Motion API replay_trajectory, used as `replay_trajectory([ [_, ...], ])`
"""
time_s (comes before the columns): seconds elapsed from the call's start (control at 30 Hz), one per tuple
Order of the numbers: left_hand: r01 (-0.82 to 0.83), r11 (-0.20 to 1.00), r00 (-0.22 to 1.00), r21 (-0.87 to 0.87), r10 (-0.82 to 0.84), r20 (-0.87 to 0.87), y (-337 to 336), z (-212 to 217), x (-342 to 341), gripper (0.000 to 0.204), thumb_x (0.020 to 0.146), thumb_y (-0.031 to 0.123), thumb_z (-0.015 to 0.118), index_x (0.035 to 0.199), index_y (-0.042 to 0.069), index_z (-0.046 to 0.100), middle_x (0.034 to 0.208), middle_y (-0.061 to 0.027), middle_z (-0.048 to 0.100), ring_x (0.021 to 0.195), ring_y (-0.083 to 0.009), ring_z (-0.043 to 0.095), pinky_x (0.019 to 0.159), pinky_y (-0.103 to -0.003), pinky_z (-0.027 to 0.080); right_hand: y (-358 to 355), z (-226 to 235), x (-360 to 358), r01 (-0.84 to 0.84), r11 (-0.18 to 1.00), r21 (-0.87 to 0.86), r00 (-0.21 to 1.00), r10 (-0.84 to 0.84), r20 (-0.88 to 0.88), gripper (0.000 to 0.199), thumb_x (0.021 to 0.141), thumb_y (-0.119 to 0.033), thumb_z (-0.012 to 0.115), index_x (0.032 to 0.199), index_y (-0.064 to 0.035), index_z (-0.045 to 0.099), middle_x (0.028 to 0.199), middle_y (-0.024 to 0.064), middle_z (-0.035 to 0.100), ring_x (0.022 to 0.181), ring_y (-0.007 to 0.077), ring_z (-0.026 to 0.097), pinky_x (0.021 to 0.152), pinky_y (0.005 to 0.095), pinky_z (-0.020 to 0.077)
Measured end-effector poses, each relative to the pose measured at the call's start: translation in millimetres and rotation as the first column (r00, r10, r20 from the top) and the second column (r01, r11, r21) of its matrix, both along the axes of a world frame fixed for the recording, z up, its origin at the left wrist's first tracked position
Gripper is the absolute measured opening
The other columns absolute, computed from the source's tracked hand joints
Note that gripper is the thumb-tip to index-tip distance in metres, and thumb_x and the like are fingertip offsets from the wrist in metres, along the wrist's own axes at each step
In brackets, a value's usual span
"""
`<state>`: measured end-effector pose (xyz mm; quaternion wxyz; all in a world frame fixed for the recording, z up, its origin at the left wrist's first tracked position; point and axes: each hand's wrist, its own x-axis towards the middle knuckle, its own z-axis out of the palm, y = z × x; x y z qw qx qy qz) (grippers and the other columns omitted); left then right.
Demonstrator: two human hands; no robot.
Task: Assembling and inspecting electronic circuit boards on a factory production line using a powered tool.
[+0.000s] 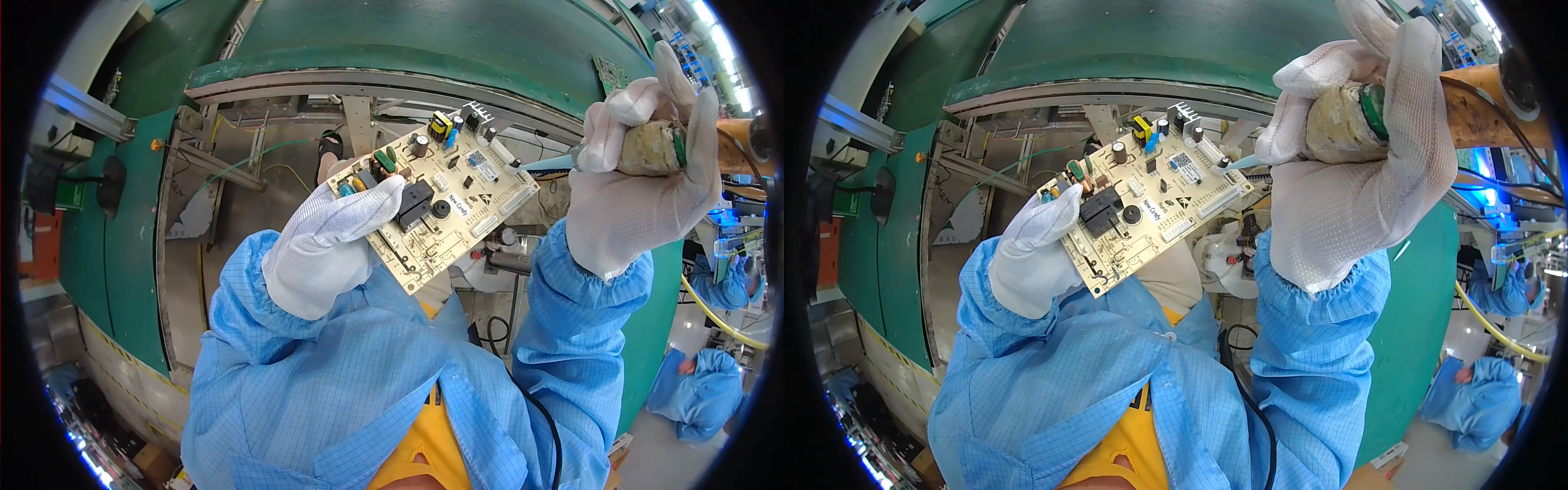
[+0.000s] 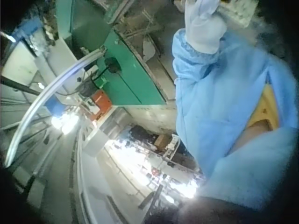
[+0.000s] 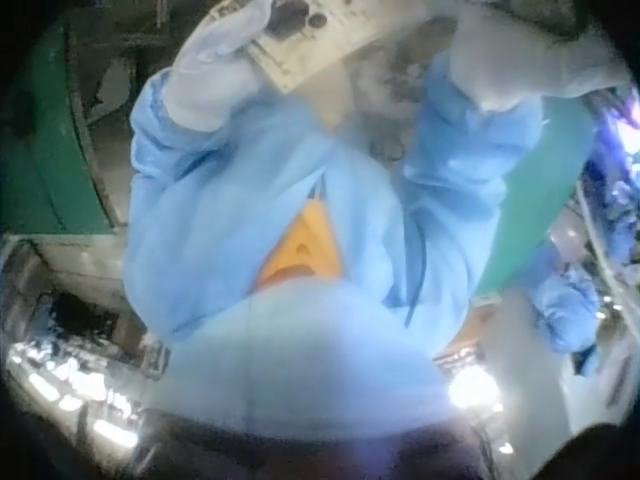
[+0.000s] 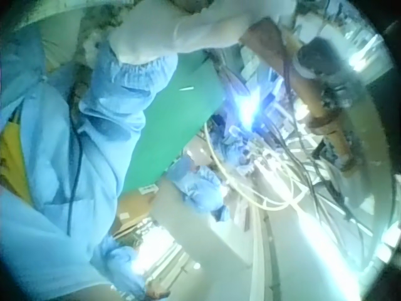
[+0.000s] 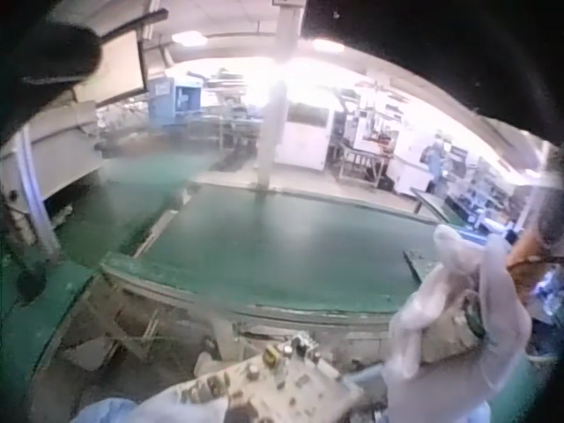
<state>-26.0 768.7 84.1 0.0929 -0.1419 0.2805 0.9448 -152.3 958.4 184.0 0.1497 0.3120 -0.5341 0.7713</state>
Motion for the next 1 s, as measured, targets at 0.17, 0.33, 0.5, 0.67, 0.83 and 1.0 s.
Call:
replay_trajectory([
  [0.17, -0.029, 1.0, 0.997, 0.012, 0.03, -0.074, -0.9, 3.8, 0.7, 0.026, 0.092, 0.007, 0.06, 0.116, -0.001, 0.057, 0.112, -0.0097, 0.063, 0.102, -0.0197, 0.064, 0.089, -0.031, 0.053, -7.9, -6.9, -2.6, -0.025, 0.996, -0.083, 0.992, 0.014, -0.126, 0.048, 0.099, -0.03, 0.038, 0.115, 0.0103, 0.058, 0.074, 0.0123, 0.06, 0.042, 0.015, 0.046, 0.04, 0.0268, 0.0365],
  [0.33, 0.071, 0.96, 0.969, -0.27, -0.131, -0.211, -22.0, 2.4, -22.5, 0.03, 0.092, 0.004, 0.055, 0.12, -0.006, 0.056, 0.121, -0.0128, 0.061, 0.111, -0.024, 0.06, 0.098, -0.035, 0.046, 0.3, 2.2, -4.8, -0.024, 0.998, -0.05, 0.999, 0.027, 0.046, 0.054, 0.096, -0.035, 0.042, 0.125, 0.0102, 0.05, 0.081, 0.0153, 0.057, 0.056, 0.019, 0.049, 0.05, 0.0309, 0.0377],
  [0.5, -0.209, 0.952, 0.912, -0.223, 0.108, -0.395, -96.0, 21.9, -71.4, 0.042, 0.091, 0.006, 0.058, 0.13, -0.006, 0.047, 0.123, -0.0167, 0.059, 0.113, -0.0262, 0.059, 0.1, -0.038, 0.047, 22.8, 8.3, -6.7, -0.428, 0.866, -0.259, 0.862, 0.477, 0.172, 0.081, 0.081, -0.051, 0.063, 0.142, -0.0035, 0.039, 0.1, 0.0078, 0.051, 0.08, 0.0173, 0.045, 0.066, 0.0329, 0.0369],
  [0.67, -0.537, 0.535, 0.84, -0.652, 0.262, -0.475, -235.1, 28.8, -105.6, 0.038, 0.087, 0.008, 0.064, 0.121, -0.007, 0.055, 0.112, -0.0129, 0.064, 0.1, -0.0173, 0.063, 0.089, -0.028, 0.05, 68.0, -6.8, -22.5, -0.553, 0.808, -0.203, 0.793, 0.585, 0.169, 0.091, 0.072, -0.058, 0.075, 0.141, -0.0114, 0.041, 0.093, 0.0003, 0.045, 0.082, 0.0168, 0.044, 0.067, 0.0324, 0.0368],
  [0.83, -0.514, -0.379, 0.649, -0.769, 0.414, -0.638, -420.9, -26.9, -131.9, 0.041, 0.082, 0.015, 0.072, 0.117, -0.002, 0.06, 0.108, -0.0102, 0.065, 0.092, -0.0146, 0.063, 0.083, -0.024, 0.049, 108.3, -10.3, -44.3, -0.498, 0.858, -0.127, 0.8, 0.511, 0.314, 0.077, 0.09, -0.066, 0.038, 0.135, -0.0049, 0.048, 0.097, 0.0075, 0.051, 0.085, 0.0215, 0.047, 0.074, 0.0374, 0.0406],
  [1.0, -0.305, -0.35, 0.678, -0.886, 0.574, -0.46, -606.0, -96.9, -116.4, 0.069, 0.081, 0.017, 0.074, 0.138, -0.002, 0.04, 0.114, -0.0113, 0.06, 0.103, -0.0189, 0.058, 0.092, -0.029, 0.045, 134.7, -32.0, -88.7, -0.121, 0.983, 0.14, 0.855, 0.032, 0.518, 0.059, 0.098, -0.047, 0.042, 0.127, 0.004, 0.052, 0.096, 0.0079, 0.057, 0.086, 0.0214, 0.051, 0.079, 0.0359, 0.0433],
])
